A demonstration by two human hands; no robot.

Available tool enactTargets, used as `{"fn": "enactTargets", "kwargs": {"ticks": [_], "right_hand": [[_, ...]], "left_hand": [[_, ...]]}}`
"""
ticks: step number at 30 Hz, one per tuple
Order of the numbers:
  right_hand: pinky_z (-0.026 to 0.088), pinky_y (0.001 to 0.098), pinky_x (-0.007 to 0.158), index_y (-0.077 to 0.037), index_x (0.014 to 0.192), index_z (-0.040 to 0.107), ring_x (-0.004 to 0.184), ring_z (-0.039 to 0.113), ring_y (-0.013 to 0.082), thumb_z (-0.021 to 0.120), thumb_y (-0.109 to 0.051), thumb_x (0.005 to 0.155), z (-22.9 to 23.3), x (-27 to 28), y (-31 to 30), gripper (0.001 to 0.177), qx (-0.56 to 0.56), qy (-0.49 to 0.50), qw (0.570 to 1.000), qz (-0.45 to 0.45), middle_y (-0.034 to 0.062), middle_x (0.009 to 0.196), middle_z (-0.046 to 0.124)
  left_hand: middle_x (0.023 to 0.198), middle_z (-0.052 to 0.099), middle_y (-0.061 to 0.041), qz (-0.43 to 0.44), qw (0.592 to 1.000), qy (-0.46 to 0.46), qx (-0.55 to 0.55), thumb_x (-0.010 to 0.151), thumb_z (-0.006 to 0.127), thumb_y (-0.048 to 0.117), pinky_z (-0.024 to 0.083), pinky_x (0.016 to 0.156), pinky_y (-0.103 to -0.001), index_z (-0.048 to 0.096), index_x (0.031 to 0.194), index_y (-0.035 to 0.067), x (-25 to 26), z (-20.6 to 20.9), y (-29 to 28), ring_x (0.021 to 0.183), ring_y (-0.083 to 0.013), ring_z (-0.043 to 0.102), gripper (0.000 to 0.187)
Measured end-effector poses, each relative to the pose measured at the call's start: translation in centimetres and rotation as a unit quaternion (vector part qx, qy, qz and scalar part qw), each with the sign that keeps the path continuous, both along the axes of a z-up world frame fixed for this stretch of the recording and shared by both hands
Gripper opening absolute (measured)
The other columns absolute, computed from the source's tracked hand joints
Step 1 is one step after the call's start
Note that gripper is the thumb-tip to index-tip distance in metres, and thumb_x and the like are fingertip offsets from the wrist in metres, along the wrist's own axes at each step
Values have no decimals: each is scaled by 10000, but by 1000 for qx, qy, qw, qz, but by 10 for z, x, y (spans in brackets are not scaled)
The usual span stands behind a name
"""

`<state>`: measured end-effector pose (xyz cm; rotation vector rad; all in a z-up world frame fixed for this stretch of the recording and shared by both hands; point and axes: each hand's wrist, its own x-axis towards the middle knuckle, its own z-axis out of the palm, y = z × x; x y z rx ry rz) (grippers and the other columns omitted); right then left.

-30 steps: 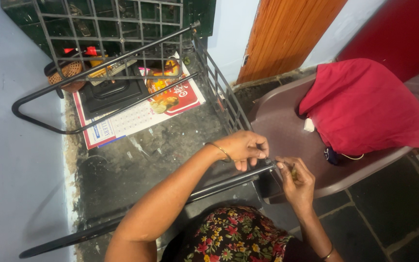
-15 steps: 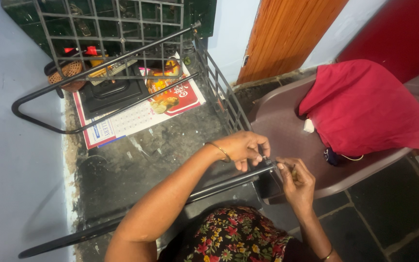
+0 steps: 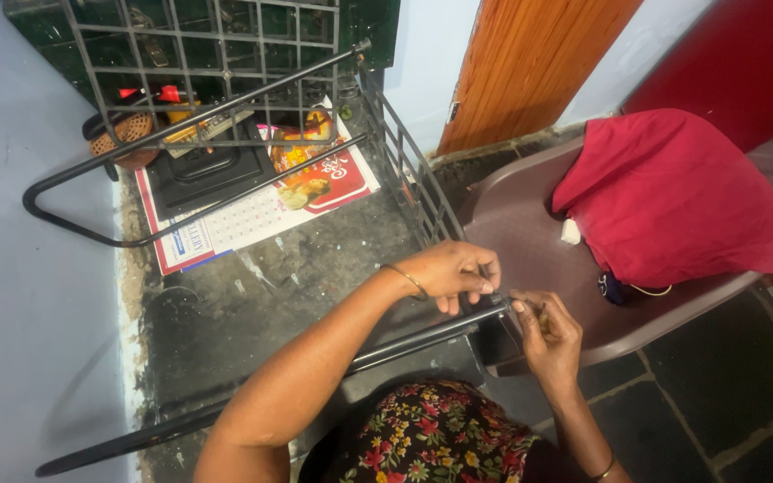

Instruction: The person assembles a metal rack by inserting and tightening nuts and bolts at multiple joints using a screwdriver. They repeatedly adjust the frame and secure connections at different points to stabilize the structure.

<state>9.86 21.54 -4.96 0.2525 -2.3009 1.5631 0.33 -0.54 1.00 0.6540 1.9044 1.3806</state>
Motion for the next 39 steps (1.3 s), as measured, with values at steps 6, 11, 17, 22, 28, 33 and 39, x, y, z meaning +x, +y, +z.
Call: {"fn": "enactTargets", "kwargs": {"ticks": [6,11,17,22,28,33,39], "right_hand": [[490,188,650,11,1100,726,802,608,37,665,-41,990,0,0,0,136,1,11,1000,4,55,1027,701],[454,200,596,8,1095,737,741,579,49,672,-31,976,1,1,0,141,8,-16,1000,-12,60,1025,713],[501,190,644,0,1101,728,810,622,45,658,-27,985,2,1,-1,138,-12,-3,1000,8,55,1044,704],[467,186,622,-2,1110,736,753,569,29,667,-31,984,3,1,-1,147,5,3,1000,1,48,1033,705],[380,198,528,-4,1088,749,619,459,31,694,-35,952,2,0,0,149,30,-20,999,-32,43,998,720],[490,190,668,14,1095,726,817,608,43,668,-16,981,-2,-1,1,132,-1,8,1000,3,60,1041,703],[531,206,721,22,1092,723,875,646,70,665,-8,977,-4,-1,2,132,2,11,1000,7,74,1054,709]], "left_hand": [[863,710,-84,-11,1000,-9,-4,970,611,138,588,460,-278,641,1129,72,-3,-1,-3,569,-169,715,175],[852,720,-96,-22,1000,1,-14,969,596,113,603,479,-279,623,1155,75,-3,-1,-3,587,-168,728,192],[850,713,-84,-6,1000,3,-28,984,592,150,597,472,-286,632,1160,95,0,4,-2,582,-170,723,188],[860,709,-82,-6,1000,-11,-21,984,587,164,594,468,-277,633,1164,104,1,5,-1,581,-163,719,195],[824,718,-82,1,998,21,-51,1007,583,230,576,443,-286,621,1098,57,1,0,4,549,-166,710,200],[765,715,-85,2,995,48,-83,1014,558,287,570,430,-308,603,1089,49,4,0,8,520,-186,706,254],[761,705,-89,9,995,44,-84,1026,527,307,579,441,-318,604,1098,45,5,0,8,535,-193,708,282]]}}
